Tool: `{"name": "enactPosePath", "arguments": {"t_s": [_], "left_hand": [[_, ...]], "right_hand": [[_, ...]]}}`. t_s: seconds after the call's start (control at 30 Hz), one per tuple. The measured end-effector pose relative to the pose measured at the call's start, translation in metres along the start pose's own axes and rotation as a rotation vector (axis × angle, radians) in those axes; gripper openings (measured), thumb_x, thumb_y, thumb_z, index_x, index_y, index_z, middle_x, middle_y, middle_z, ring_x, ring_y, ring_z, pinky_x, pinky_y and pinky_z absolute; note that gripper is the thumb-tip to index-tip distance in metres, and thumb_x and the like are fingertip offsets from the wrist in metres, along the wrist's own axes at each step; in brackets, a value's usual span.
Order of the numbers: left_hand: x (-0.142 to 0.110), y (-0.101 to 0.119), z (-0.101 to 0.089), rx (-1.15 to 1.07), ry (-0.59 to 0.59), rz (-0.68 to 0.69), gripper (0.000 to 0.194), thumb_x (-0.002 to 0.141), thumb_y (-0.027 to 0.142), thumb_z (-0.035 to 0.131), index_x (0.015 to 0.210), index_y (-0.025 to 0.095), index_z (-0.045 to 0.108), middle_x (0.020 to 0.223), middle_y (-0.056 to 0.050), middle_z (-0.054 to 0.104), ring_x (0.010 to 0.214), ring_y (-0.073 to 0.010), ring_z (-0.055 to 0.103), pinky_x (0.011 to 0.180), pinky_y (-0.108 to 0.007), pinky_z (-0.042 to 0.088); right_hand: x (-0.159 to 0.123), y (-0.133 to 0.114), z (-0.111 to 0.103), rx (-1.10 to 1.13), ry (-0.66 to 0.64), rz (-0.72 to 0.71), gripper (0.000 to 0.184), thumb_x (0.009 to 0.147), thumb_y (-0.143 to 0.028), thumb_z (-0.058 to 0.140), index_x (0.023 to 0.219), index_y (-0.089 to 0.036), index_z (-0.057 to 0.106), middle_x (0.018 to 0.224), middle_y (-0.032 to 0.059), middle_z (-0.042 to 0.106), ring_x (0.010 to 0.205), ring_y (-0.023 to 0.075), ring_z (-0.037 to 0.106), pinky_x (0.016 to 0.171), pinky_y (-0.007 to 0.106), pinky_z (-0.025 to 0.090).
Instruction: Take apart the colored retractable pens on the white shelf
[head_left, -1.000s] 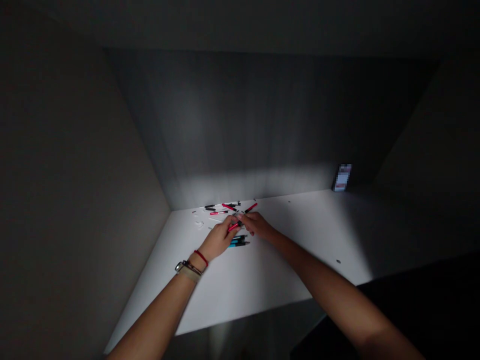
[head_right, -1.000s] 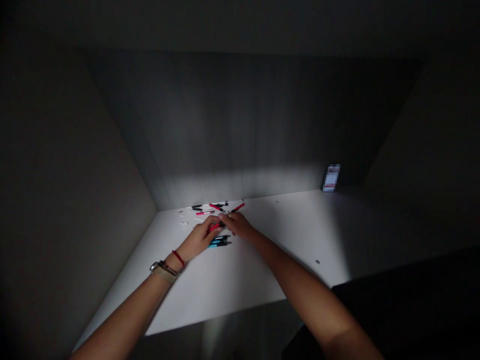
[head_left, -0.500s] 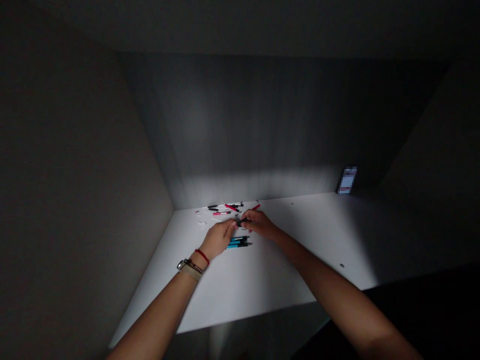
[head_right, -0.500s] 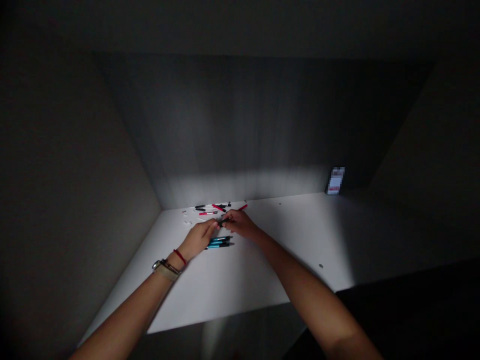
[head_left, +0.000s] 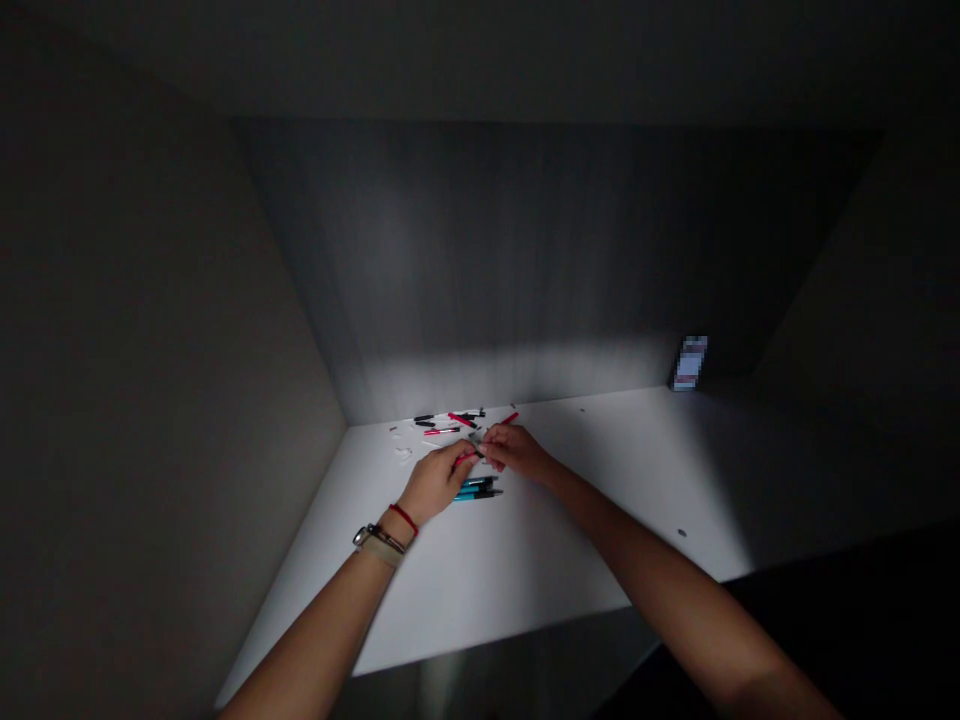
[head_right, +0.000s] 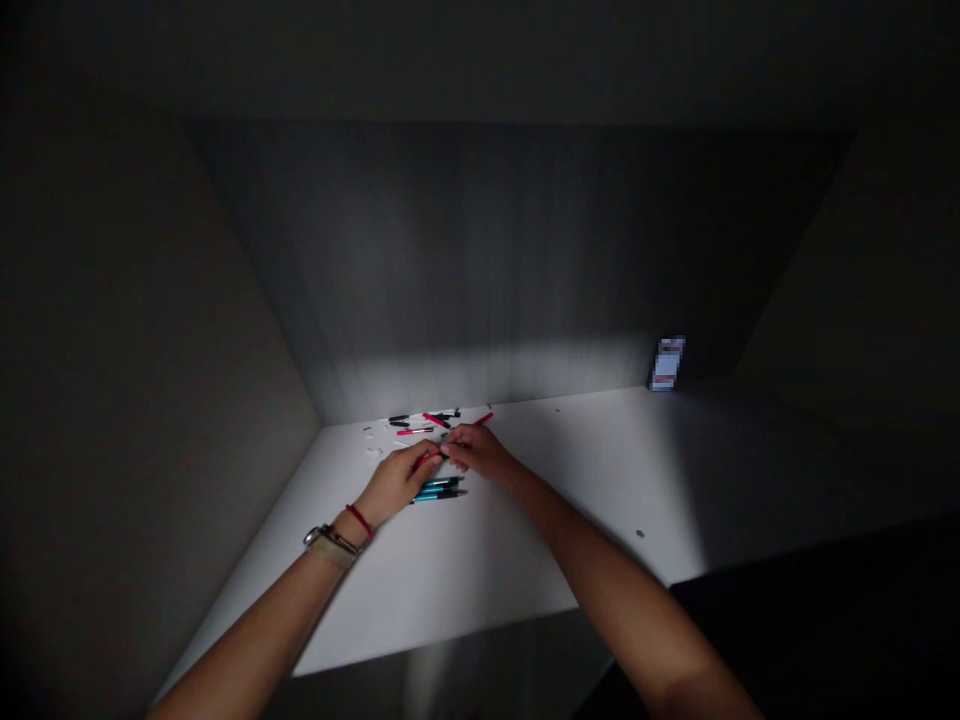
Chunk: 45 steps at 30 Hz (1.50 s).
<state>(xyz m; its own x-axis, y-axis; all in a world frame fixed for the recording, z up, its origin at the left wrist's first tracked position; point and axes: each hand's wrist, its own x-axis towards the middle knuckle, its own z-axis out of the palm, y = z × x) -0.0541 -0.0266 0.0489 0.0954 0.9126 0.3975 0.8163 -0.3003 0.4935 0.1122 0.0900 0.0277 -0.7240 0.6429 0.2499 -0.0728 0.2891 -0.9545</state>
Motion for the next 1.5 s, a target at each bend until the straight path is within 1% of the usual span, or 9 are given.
{"name": "enactPosePath", "arguments": {"t_s": [0.23,0.33,0.57,0.73,0.87,0.97,1.1,1.3,1.5], "left_hand": [[0.001,-0.009,0.008,-0.023,-0.030,-0.065,0.036,0.099,0.040,0.037,0.085,0.020,0.064,0.071,-0.002,0.063,0.063,-0.0164,0.056,0.061,-0.025,0.035],[0.000,-0.009,0.008,-0.061,-0.039,-0.083,0.035,0.098,0.044,0.038,0.091,0.020,0.062,0.064,0.001,0.058,0.058,-0.0154,0.052,0.057,-0.024,0.033],[0.000,-0.003,0.003,-0.100,-0.013,-0.032,0.024,0.094,0.043,0.047,0.102,0.021,0.055,0.058,0.006,0.051,0.053,-0.0133,0.046,0.053,-0.022,0.029],[0.001,-0.007,0.002,-0.050,-0.019,-0.040,0.033,0.098,0.045,0.038,0.090,0.021,0.059,0.066,0.001,0.059,0.060,-0.0148,0.053,0.058,-0.024,0.035],[0.003,-0.011,0.005,0.005,-0.007,-0.043,0.040,0.100,0.042,0.033,0.081,0.020,0.061,0.069,-0.002,0.062,0.063,-0.0166,0.057,0.061,-0.025,0.036],[0.004,-0.011,0.007,0.014,-0.010,-0.033,0.037,0.099,0.040,0.035,0.083,0.020,0.062,0.070,-0.002,0.062,0.063,-0.0167,0.057,0.061,-0.025,0.036],[0.003,-0.009,0.007,-0.023,-0.025,-0.011,0.028,0.097,0.036,0.040,0.090,0.021,0.062,0.065,0.002,0.058,0.058,-0.0145,0.052,0.059,-0.024,0.035],[0.005,-0.008,0.006,-0.172,0.019,-0.015,0.024,0.095,0.034,0.044,0.097,0.017,0.061,0.070,0.001,0.059,0.060,-0.0126,0.051,0.058,-0.022,0.036],[0.005,-0.007,0.006,-0.155,0.002,-0.004,0.029,0.093,0.039,0.049,0.094,0.016,0.066,0.072,-0.001,0.062,0.062,-0.0125,0.050,0.058,-0.022,0.034]], "right_hand": [[-0.001,0.002,0.000,-0.010,-0.019,-0.025,0.039,0.070,-0.045,0.075,0.090,-0.016,0.059,0.076,0.0009,0.064,0.058,0.0107,0.058,0.045,0.019,0.047],[-0.002,-0.001,0.001,-0.038,0.004,-0.038,0.040,0.067,-0.045,0.078,0.090,-0.017,0.060,0.085,0.0038,0.066,0.068,0.0137,0.061,0.047,0.020,0.050],[-0.003,-0.004,0.000,-0.110,0.026,0.026,0.036,0.081,-0.051,0.061,0.078,-0.016,0.058,0.057,-0.0022,0.059,0.043,0.0077,0.049,0.041,0.018,0.042],[-0.003,-0.004,-0.003,-0.082,0.040,-0.010,0.033,0.072,-0.046,0.073,0.083,-0.017,0.061,0.068,-0.0012,0.061,0.058,0.0111,0.059,0.049,0.021,0.052],[-0.005,-0.005,-0.001,-0.027,0.024,-0.003,0.035,0.073,-0.046,0.073,0.090,-0.018,0.061,0.076,0.0009,0.063,0.066,0.0127,0.062,0.051,0.021,0.054],[-0.006,-0.004,0.002,-0.006,-0.018,0.030,0.038,0.078,-0.050,0.066,0.096,-0.017,0.060,0.076,0.0011,0.065,0.056,0.0108,0.061,0.043,0.019,0.050],[-0.004,0.000,0.003,-0.030,-0.011,0.028,0.034,0.076,-0.046,0.068,0.088,-0.015,0.062,0.071,0.0000,0.064,0.049,0.0090,0.058,0.041,0.018,0.048],[-0.001,-0.002,-0.006,0.031,0.114,0.028,0.033,0.066,-0.037,0.078,0.086,-0.015,0.065,0.076,0.0016,0.068,0.064,0.0130,0.066,0.053,0.024,0.057],[-0.001,0.000,-0.006,0.093,0.053,0.044,0.035,0.061,-0.037,0.083,0.082,-0.014,0.067,0.080,0.0037,0.072,0.069,0.0147,0.069,0.063,0.028,0.060]]}}
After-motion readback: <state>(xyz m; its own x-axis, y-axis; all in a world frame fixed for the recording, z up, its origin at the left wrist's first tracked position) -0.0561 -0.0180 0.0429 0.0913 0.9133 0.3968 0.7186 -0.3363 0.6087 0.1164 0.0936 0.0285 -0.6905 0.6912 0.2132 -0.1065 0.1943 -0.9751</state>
